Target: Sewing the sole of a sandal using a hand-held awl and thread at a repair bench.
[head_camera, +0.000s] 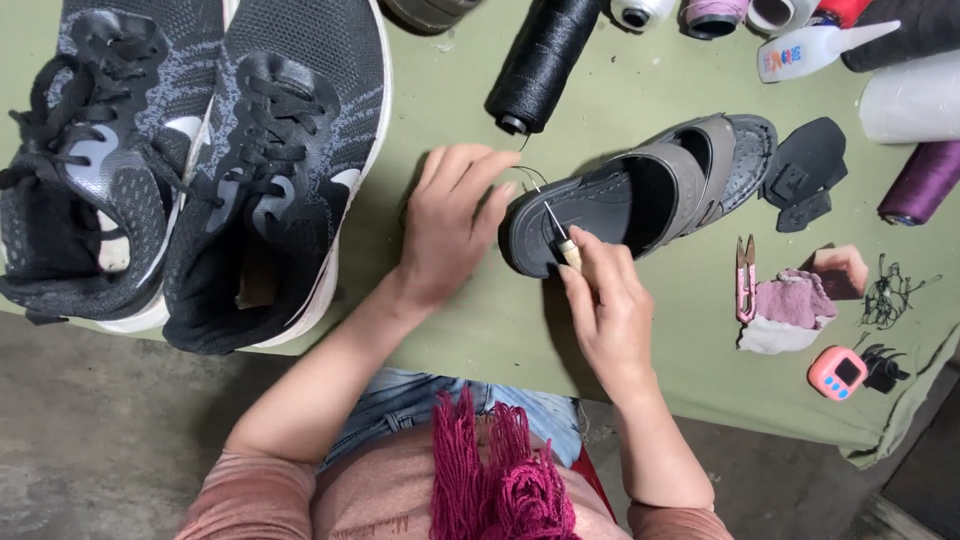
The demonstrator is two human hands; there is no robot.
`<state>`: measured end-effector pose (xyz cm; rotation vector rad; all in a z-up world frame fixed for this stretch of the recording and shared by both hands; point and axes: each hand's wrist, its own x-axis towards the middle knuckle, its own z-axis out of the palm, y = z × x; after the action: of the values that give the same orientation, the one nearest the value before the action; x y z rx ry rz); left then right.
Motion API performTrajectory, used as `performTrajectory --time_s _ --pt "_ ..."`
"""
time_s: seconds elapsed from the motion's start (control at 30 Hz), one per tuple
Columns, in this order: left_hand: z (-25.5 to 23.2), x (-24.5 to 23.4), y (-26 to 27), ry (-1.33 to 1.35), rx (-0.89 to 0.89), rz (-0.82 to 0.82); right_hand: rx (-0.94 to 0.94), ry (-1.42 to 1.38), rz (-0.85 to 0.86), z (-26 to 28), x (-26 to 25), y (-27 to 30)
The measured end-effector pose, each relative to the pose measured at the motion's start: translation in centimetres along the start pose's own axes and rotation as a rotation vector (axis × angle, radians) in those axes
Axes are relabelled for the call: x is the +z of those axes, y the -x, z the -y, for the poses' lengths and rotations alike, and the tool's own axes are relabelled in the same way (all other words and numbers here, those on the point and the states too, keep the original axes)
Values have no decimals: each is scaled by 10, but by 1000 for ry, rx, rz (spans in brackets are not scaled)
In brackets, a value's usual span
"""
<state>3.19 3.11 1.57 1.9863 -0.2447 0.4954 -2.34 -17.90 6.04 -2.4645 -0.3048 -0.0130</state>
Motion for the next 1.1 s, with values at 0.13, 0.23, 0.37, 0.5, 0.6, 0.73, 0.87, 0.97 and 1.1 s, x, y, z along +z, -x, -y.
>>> performTrajectory --time_s 0.13,0.23,0.37,0.5,0.6,0.73,0.87,0.97,1.1 --pt "16 14 -13 -198 124 189 76 -137 160 3 -17 -8" --pt "13 17 -21 -129 -55 477 201 -303 273 -3 -23 -12" --pt "31 26 -15 -280 -87 474 253 -228 384 -3 -31 -21" --pt "27 12 -14 -180 -83 389 235 -176 343 -9 -23 -17" --pt "16 -4 -10 -104 -142 371 178 -144 195 -7 -11 -6" --pt "2 -17 -8 -20 -146 389 132 -109 87 -12 2 9" --pt "-10 -18 -7 194 -216 332 85 -180 -61 -13 13 17" --pt "-13 -10 -6 215 -198 256 52 -173 -121 -14 20 21" --pt "-9 2 -6 165 -140 149 15 -150 -187 -20 31 26"
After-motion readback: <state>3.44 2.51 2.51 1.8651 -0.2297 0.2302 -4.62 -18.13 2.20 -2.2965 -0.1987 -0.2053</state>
